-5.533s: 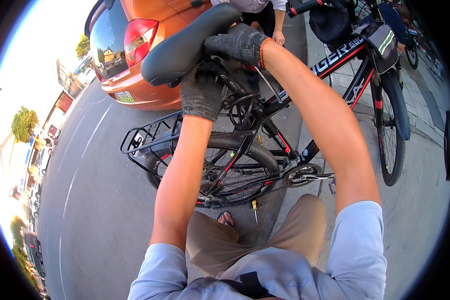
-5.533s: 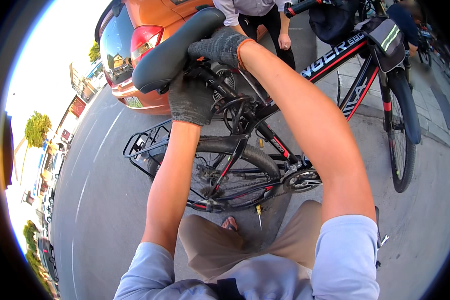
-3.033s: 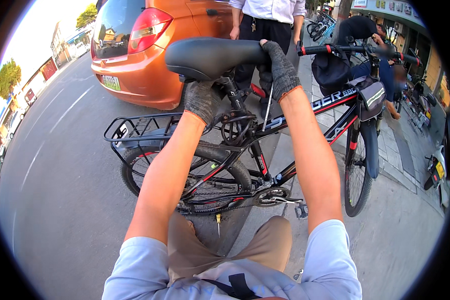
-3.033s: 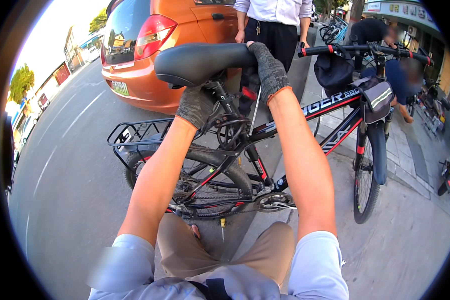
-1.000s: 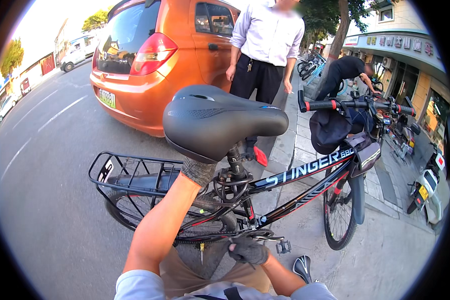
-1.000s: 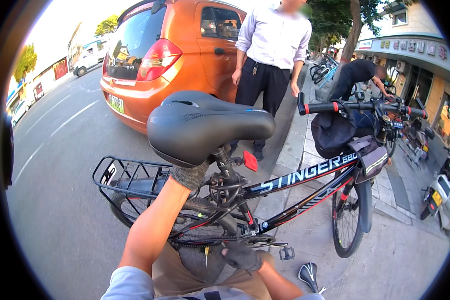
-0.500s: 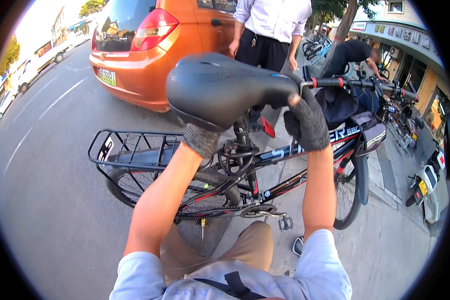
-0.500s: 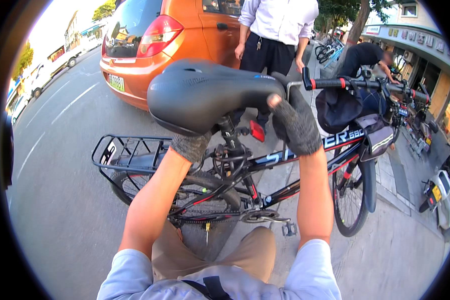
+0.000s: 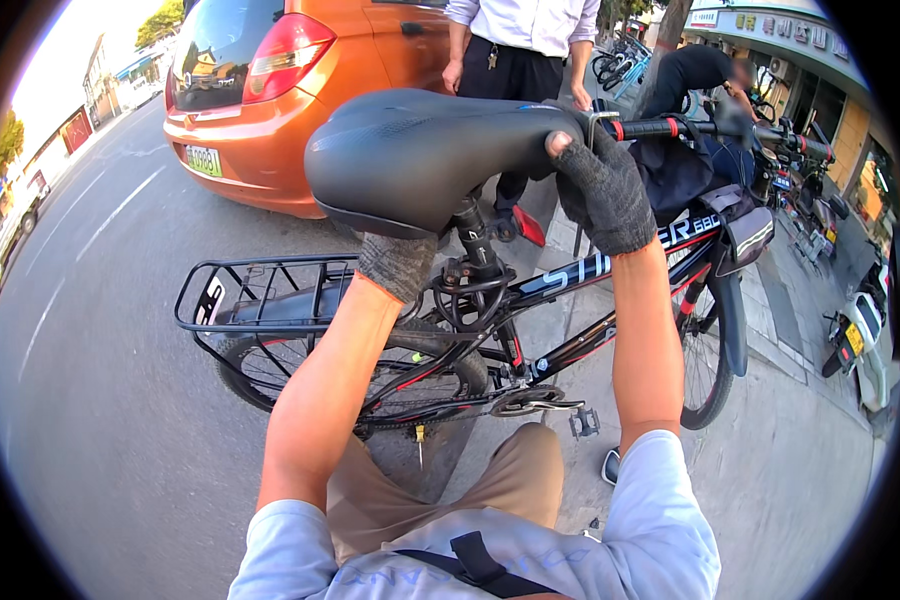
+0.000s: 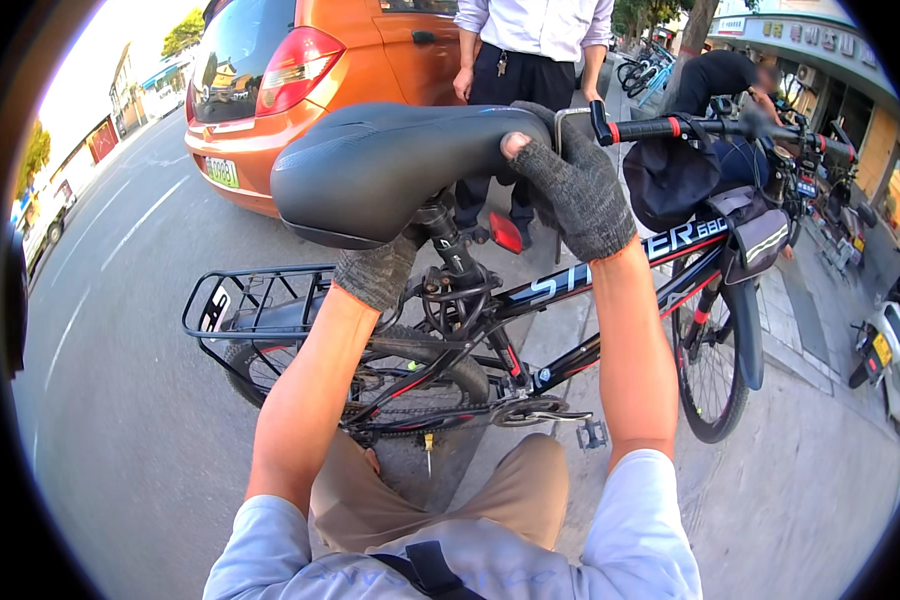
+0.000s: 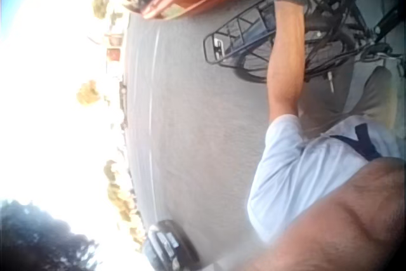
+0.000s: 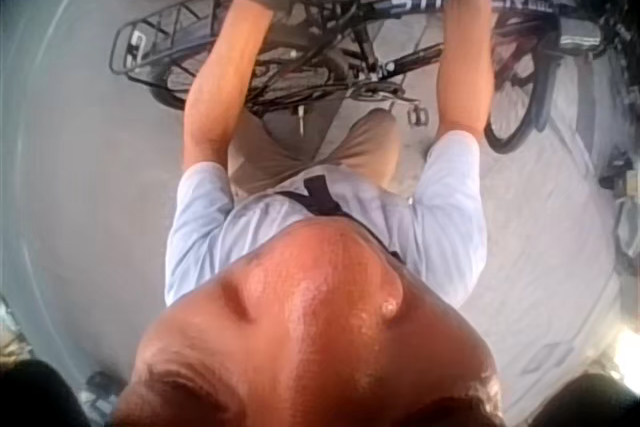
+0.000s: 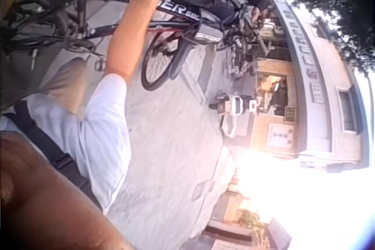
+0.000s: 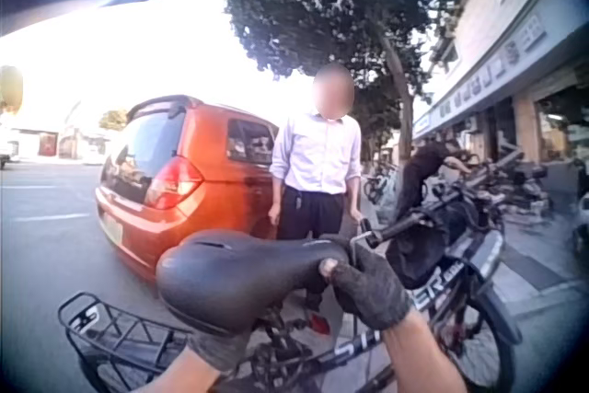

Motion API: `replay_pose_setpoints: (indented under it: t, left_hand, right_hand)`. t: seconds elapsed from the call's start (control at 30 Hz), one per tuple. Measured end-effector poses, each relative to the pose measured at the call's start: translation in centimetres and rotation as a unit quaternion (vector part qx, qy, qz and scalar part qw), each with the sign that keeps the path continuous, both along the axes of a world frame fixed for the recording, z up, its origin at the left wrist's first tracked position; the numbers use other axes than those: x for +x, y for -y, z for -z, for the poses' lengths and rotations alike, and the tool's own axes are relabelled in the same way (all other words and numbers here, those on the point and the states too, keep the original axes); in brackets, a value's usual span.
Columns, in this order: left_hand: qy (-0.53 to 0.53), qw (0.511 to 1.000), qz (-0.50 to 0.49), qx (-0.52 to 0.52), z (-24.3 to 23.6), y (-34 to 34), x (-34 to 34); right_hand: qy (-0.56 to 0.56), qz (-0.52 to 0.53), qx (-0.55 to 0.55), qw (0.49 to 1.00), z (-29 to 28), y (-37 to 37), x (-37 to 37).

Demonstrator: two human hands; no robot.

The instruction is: The person removes the bicycle seat using a screwdriver and then installs a new seat onto the frame. They use a wrench to tighten the seat post clamp, securing the new seat in place.

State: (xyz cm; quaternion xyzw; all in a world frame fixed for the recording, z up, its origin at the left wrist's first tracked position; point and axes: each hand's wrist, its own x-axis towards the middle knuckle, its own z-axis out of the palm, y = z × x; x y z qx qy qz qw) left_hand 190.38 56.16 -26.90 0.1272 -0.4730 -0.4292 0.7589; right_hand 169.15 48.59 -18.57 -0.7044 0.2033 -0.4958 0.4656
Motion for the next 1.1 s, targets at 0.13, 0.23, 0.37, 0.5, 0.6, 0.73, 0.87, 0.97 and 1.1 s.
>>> replay_pose_setpoints:
  t: [0.13, 0.23, 0.37, 0.5, 0.6, 0.73, 0.87, 0.97, 1.1]
  left_hand:
    - [0.004, 1.000, 0.007, 0.010, 0.3, -0.3, 0.0]
    - [0.010, 1.000, 0.012, 0.016, 0.4, -0.1, 0.0]
    - [0.012, 1.000, 0.018, 0.018, 0.4, 0.1, -0.1]
    - [0.015, 0.999, 0.023, 0.017, 0.3, 0.3, -0.4]
    - [0.019, 0.999, 0.024, 0.010, 0.1, 0.6, -0.8]
    - [0.038, 0.999, 0.014, 0.001, 0.1, 1.0, -1.0]
    - [0.115, 0.991, -0.065, -0.022, 0.3, 1.6, -0.1]
    - [0.131, 0.988, -0.081, 0.006, 0.5, 1.8, 0.6]
    - [0.107, 0.994, -0.015, 0.002, 0.3, 1.3, 0.7]
  right_hand:
    - [-0.072, 0.027, 0.011, 0.997, -0.7, -0.9, -0.5]
    - [0.012, -0.005, -0.001, 1.000, -0.1, -1.2, 0.0]
    - [0.014, -0.007, -0.004, 1.000, 0.3, -0.8, 0.1]
    - [-0.044, -0.010, -0.001, 0.999, -0.3, -0.8, -0.8]
    - [-0.065, 0.000, -0.007, 0.998, -0.8, -1.2, -1.1]
    - [-0.070, 0.001, 0.007, 0.998, -1.2, -1.8, -0.9]
    - [-0.059, -0.016, 0.025, 0.998, -1.0, -1.7, -1.0]
    - [-0.017, -0.038, 0.062, 0.997, -0.6, -1.3, -1.6]
    - [0.050, 0.014, 0.144, 0.988, 0.4, -0.6, -3.2]
